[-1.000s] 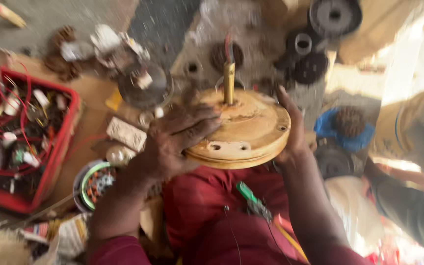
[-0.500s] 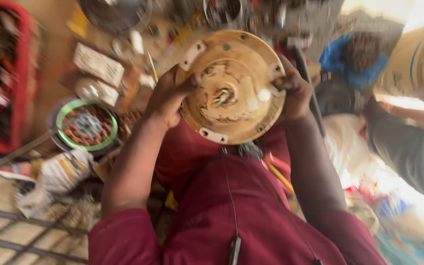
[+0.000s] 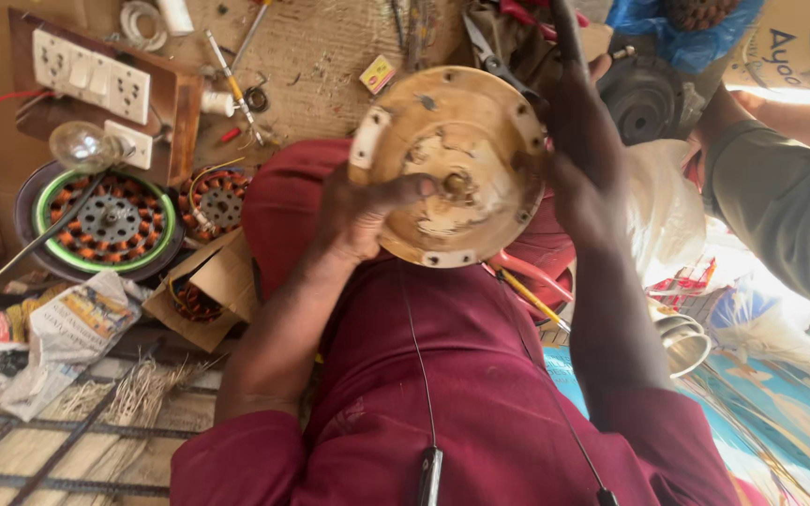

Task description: The person is repairing an electrical motor component. They use a hammer to tap a circular metal part, then use a screwdriver to adjust wires and components within the motor housing.

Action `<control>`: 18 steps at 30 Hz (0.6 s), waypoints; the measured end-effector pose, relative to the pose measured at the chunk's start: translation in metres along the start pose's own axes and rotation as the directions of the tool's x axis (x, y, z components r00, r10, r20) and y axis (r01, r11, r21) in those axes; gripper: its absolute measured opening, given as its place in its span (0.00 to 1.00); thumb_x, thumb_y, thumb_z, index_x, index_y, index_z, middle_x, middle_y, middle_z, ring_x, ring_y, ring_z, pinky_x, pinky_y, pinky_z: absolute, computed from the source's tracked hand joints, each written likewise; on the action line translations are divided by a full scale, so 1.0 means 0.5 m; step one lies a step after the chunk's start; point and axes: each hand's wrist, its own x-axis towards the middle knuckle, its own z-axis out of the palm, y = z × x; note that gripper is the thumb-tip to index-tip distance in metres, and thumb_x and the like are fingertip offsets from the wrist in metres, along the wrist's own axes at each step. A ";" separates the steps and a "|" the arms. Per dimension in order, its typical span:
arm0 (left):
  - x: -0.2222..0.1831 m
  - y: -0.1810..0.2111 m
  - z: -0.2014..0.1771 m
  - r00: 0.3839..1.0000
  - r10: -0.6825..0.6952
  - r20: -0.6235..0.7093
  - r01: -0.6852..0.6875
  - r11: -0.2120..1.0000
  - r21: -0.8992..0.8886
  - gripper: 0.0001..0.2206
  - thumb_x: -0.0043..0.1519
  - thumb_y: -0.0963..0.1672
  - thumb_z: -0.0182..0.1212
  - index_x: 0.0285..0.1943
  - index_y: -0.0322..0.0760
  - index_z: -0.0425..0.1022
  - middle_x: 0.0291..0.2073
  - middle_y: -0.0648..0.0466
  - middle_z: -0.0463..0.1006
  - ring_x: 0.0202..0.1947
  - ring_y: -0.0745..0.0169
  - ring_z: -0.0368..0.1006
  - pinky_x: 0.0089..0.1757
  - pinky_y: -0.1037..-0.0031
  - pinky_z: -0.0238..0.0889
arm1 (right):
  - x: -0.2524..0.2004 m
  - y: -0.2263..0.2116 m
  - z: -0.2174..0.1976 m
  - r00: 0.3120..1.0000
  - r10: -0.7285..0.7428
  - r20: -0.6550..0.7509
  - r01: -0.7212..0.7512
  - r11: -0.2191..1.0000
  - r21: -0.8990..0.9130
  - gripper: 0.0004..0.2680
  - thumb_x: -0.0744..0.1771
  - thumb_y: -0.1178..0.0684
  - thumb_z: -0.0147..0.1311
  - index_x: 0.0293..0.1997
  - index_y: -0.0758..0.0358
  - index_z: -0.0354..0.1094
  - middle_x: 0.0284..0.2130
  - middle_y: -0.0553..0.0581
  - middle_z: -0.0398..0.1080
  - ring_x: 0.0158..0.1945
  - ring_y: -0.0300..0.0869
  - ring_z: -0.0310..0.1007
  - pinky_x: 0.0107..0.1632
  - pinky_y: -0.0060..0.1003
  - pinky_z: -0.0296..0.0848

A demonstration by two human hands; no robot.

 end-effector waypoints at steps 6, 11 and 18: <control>0.046 -0.054 0.080 0.985 -0.168 0.028 0.167 0.984 0.059 0.23 0.50 0.39 0.77 0.54 0.22 0.78 0.43 0.44 0.85 0.40 0.57 0.83 0.43 0.66 0.80 | -0.120 -0.019 0.004 0.990 -0.013 0.144 0.086 0.853 -0.515 0.17 0.68 0.68 0.56 0.66 0.69 0.64 0.61 0.64 0.71 0.72 0.49 0.63 0.76 0.42 0.58; 0.058 -0.080 0.086 0.974 -0.216 -0.070 0.224 0.965 0.139 0.23 0.47 0.41 0.78 0.52 0.24 0.79 0.40 0.43 0.85 0.34 0.58 0.84 0.38 0.66 0.81 | -0.130 0.039 -0.012 0.995 0.011 -0.096 -0.054 0.886 -0.460 0.10 0.68 0.64 0.61 0.54 0.67 0.73 0.50 0.60 0.79 0.52 0.41 0.81 0.57 0.35 0.81; 0.049 -0.073 0.094 0.999 -0.043 -0.022 0.048 0.898 0.437 0.21 0.51 0.43 0.78 0.50 0.26 0.81 0.38 0.48 0.87 0.34 0.65 0.83 0.38 0.73 0.81 | -0.119 0.061 -0.008 0.954 -0.097 -0.284 -0.113 0.761 -0.639 0.26 0.57 0.50 0.79 0.53 0.67 0.65 0.50 0.59 0.72 0.55 0.42 0.72 0.62 0.39 0.70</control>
